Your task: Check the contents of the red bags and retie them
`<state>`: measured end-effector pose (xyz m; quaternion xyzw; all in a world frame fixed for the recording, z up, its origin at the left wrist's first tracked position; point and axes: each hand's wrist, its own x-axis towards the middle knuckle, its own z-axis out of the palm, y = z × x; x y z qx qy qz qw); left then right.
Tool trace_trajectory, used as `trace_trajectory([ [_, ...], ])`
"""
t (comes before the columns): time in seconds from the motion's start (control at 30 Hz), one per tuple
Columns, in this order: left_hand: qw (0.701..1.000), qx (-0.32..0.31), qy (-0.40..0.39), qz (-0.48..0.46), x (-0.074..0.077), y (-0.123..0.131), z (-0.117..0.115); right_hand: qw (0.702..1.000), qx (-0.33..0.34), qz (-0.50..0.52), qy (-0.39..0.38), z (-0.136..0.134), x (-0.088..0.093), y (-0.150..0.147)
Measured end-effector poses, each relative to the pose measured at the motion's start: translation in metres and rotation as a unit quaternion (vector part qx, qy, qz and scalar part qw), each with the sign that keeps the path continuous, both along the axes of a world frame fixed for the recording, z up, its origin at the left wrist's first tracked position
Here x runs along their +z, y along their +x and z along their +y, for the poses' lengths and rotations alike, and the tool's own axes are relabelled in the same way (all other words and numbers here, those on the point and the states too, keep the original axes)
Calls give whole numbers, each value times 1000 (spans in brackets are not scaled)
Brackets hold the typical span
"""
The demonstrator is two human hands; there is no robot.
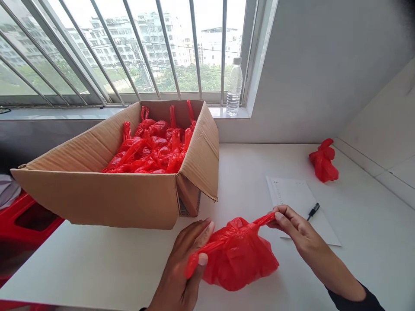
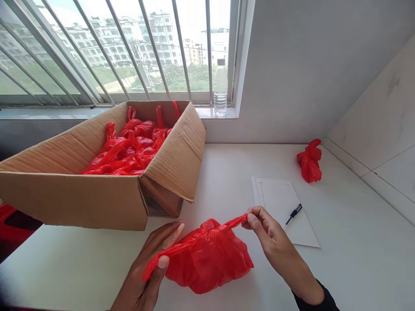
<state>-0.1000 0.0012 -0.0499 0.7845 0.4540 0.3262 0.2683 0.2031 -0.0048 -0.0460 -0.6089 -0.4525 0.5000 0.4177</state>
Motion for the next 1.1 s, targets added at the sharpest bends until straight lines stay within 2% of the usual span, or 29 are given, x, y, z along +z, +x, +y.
trace_trajectory([
  [0.13,998,-57,8,-20,-3,21,3,992,-54,111,17,-2,16,-26],
  [0.23,998,-50,-10,-20,-6,34,3,956,-60,288,16,0,23,-42],
  [0.33,999,2,-40,-32,-12,34,1,899,-60,432,-22,5,16,-43],
  [0.43,999,10,-25,17,-20,23,0,879,-67,469,-49,9,-3,-34],
  [0.53,996,-2,-5,92,-28,8,1,890,-96,443,-45,9,-18,-24],
  [0.63,994,10,-24,104,-28,4,1,906,-108,408,-38,4,-19,-22],
  [0.7,996,14,-17,82,-25,10,-1,927,-129,352,-21,-1,-13,-27],
  [0.77,997,0,23,77,-24,23,-3,952,-143,271,-10,-6,-8,-35],
  [0.83,991,-24,76,109,-29,37,-6,977,-120,177,-4,-12,-9,-46],
  [0.93,972,-59,132,185,-43,53,-8,998,-44,3,51,-18,-29,-60],
  [1.03,957,-84,141,238,-56,56,-9,979,14,-166,121,-22,-60,-65],
  [1.1,951,-95,139,258,-60,54,-9,963,37,-225,140,-25,-75,-65],
])
